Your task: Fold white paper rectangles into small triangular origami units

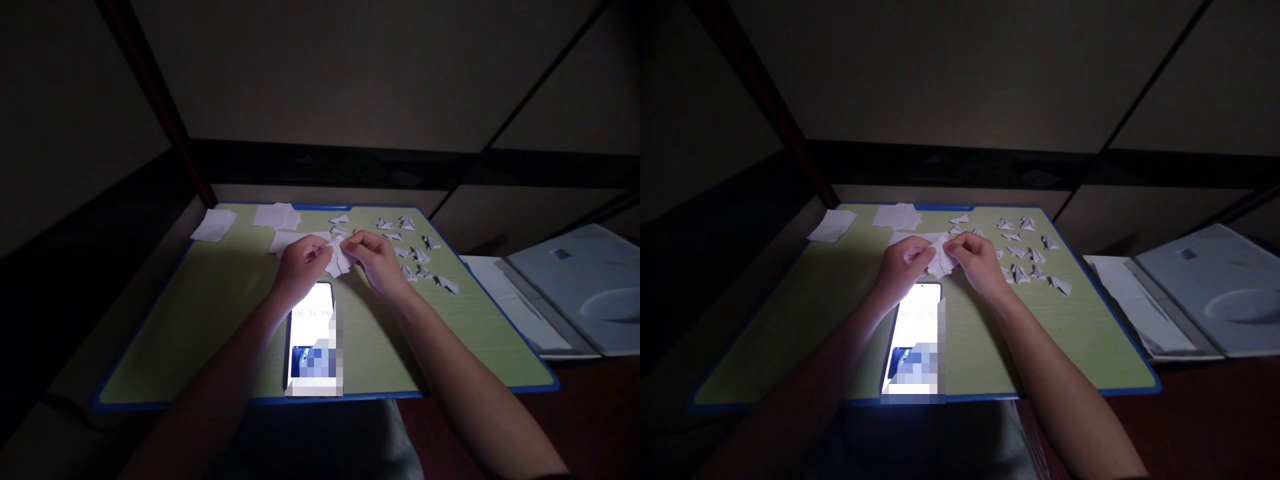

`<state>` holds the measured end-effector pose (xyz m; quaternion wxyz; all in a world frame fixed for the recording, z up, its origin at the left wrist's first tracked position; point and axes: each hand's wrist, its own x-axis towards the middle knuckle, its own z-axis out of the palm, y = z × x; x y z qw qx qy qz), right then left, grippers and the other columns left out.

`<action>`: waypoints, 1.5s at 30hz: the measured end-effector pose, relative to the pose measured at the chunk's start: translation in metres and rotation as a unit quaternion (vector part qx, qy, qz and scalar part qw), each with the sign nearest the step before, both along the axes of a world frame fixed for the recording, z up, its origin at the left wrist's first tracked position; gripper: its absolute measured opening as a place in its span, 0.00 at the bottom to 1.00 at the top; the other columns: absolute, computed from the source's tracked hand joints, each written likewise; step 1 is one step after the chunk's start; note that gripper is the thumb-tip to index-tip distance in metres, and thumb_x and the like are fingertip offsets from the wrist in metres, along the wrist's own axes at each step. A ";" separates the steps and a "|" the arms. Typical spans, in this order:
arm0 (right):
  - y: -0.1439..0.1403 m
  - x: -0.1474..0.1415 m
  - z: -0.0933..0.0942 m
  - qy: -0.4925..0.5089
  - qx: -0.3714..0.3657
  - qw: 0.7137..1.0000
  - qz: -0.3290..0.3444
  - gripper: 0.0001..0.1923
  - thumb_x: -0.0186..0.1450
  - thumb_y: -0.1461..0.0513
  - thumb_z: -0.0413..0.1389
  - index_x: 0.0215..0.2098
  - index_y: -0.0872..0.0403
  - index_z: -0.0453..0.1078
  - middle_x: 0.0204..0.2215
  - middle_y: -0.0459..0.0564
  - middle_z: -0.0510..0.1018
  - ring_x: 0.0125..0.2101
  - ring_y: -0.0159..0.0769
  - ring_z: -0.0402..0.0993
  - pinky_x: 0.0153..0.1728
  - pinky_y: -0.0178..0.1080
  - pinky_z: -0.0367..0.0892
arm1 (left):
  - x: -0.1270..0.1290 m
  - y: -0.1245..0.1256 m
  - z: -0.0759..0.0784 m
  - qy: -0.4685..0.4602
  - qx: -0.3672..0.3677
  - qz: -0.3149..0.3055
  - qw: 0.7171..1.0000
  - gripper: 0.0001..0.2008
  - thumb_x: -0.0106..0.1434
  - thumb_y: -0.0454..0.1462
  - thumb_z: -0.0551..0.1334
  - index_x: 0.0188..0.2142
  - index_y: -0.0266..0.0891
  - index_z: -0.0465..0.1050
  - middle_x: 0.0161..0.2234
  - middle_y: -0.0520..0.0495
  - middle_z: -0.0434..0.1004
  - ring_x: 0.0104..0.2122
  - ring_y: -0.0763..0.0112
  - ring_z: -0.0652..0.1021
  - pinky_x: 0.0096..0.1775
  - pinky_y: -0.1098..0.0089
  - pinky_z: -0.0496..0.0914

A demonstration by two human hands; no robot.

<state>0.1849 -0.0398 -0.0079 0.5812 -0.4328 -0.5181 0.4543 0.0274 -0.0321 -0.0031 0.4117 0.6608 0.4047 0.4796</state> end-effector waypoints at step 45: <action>-0.004 -0.006 0.005 -0.024 -0.009 1.000 0.007 0.14 0.52 0.55 0.66 0.26 0.55 0.71 0.18 0.42 0.70 0.20 0.27 0.63 0.22 0.34 0.56 | 0.000 0.002 0.000 0.005 0.002 0.025 1.000 0.06 0.58 0.37 0.62 0.28 0.37 0.74 0.22 0.51 0.75 0.23 0.74 0.73 0.24 0.73 0.66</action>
